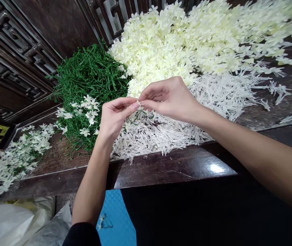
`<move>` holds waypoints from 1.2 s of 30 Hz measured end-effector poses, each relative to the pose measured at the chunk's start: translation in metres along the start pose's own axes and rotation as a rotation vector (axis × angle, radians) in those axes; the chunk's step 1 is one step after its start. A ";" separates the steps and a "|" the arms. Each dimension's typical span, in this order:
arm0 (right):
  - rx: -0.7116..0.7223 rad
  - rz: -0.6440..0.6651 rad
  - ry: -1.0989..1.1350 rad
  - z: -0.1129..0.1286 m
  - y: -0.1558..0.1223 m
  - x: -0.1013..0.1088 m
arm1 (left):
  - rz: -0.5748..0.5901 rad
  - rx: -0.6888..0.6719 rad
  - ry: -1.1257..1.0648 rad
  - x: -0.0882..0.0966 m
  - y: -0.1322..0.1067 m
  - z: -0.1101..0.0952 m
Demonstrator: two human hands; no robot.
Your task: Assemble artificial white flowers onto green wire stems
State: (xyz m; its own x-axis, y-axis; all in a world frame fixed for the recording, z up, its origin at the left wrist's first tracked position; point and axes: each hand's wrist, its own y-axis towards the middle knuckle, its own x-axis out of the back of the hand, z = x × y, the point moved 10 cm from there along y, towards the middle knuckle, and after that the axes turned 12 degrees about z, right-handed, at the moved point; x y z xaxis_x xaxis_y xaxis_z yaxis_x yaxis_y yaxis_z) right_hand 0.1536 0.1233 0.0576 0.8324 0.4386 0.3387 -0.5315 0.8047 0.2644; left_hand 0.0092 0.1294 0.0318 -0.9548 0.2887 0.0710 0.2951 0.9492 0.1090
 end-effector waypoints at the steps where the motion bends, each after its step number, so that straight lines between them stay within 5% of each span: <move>1: -0.005 0.003 0.010 0.000 0.000 0.000 | -0.007 -0.007 0.004 0.001 0.000 -0.001; 8: 0.000 -0.020 0.101 0.001 0.000 0.005 | -0.052 -0.022 -0.029 0.004 -0.001 -0.007; 14: -0.008 0.074 0.106 -0.002 0.002 -0.008 | 0.060 -0.050 -0.084 -0.009 0.000 -0.009; 26: -0.028 0.083 0.124 -0.003 0.001 0.000 | 0.004 -0.002 -0.014 0.000 -0.001 -0.003; 36: -0.079 0.111 0.112 -0.005 0.002 -0.007 | -0.001 -0.146 0.077 0.000 0.002 -0.015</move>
State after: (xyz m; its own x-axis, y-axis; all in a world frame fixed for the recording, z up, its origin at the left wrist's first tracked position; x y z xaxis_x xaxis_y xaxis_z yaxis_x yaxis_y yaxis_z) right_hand 0.1480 0.1236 0.0517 0.7837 0.5652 0.2576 -0.6111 0.7757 0.1573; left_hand 0.0101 0.1290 0.0467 -0.9511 0.2721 0.1459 0.3017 0.9195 0.2518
